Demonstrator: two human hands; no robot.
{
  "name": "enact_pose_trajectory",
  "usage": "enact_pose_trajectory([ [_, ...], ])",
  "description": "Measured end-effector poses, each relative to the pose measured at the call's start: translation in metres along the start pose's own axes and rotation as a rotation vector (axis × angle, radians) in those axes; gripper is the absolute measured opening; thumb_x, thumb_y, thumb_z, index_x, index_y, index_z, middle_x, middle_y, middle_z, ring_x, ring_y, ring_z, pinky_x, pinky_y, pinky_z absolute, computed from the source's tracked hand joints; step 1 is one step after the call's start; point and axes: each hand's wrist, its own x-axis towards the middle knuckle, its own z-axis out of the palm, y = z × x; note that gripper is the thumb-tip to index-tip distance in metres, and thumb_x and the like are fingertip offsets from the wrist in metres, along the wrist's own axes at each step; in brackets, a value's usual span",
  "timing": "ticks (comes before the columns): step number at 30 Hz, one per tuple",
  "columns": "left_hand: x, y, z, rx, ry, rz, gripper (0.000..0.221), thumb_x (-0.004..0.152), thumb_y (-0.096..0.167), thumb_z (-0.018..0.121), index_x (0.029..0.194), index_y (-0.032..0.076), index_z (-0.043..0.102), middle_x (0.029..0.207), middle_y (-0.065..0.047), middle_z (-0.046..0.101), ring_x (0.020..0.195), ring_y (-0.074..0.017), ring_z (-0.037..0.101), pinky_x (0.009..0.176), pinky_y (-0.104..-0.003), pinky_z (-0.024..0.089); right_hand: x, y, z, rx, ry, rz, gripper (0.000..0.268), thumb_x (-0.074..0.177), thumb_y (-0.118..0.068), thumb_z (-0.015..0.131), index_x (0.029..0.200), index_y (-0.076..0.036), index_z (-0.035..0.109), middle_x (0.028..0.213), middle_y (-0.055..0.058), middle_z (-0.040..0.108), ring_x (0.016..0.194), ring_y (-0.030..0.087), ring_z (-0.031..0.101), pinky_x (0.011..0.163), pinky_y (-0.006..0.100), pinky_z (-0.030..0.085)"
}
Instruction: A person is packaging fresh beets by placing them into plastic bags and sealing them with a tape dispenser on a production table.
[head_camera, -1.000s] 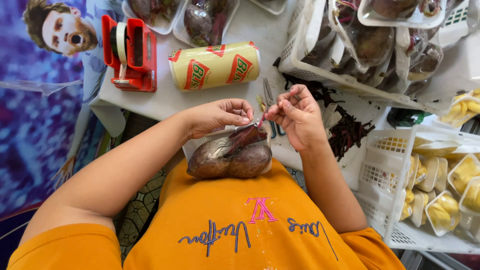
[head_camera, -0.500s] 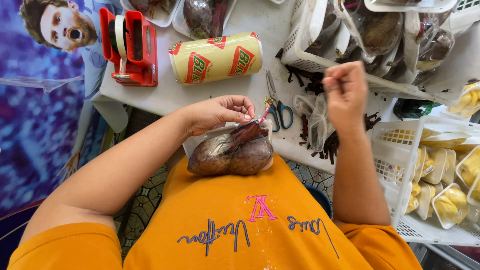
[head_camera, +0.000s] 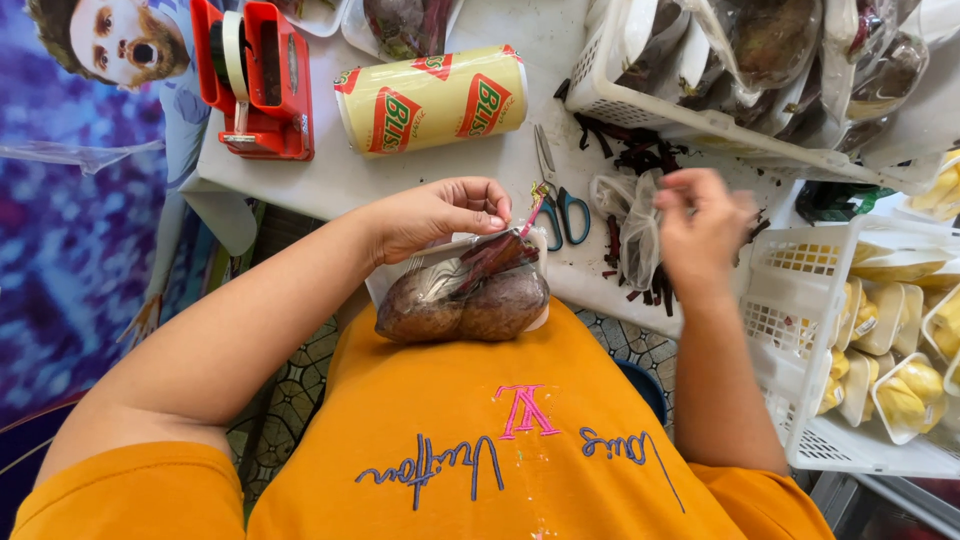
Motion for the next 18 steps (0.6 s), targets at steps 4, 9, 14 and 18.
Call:
enact_pose_trajectory([
  [4,0.005,-0.003,0.004,-0.044,0.085,-0.003,0.015,0.087,0.012,0.078,0.100,0.013,0.071,0.087,0.007,0.070,0.082,-0.0015,0.063,0.080,-0.019,0.050,-0.010,-0.057,0.032,0.732,-0.216,0.104,0.012,0.101,-0.008,0.066,0.109,-0.005,0.075,0.079,0.010,0.073,0.076,0.013,0.066,0.083,0.029,0.055],
  [9,0.004,-0.002,0.008,-0.048,0.093,-0.003,0.014,0.087,0.011,0.077,0.100,0.013,0.071,0.085,0.007,0.070,0.080,-0.0007,0.064,0.079,-0.018,0.051,-0.004,-0.076,0.061,0.938,-0.337,0.239,0.019,0.092,-0.008,0.076,0.110,-0.003,0.075,0.084,0.009,0.076,0.080,0.007,0.069,0.082,0.022,0.058],
  [14,0.002,0.001,0.013,-0.074,0.115,0.029,0.013,0.088,0.010,0.077,0.099,0.013,0.070,0.082,0.008,0.068,0.078,-0.0001,0.064,0.079,-0.017,0.051,0.000,-0.087,0.069,1.012,-0.427,0.311,0.022,0.086,-0.001,0.080,0.107,0.000,0.074,0.084,0.008,0.076,0.079,0.005,0.071,0.079,0.021,0.060],
  [18,0.009,-0.017,-0.003,-0.082,0.160,-0.010,0.015,0.087,0.013,0.079,0.100,0.013,0.071,0.084,0.007,0.067,0.082,-0.0028,0.067,0.073,-0.019,0.056,0.003,-0.087,0.063,0.991,-0.552,0.281,0.014,0.083,0.000,0.078,0.097,-0.001,0.077,0.076,0.004,0.072,0.074,0.002,0.065,0.073,0.018,0.057],
])
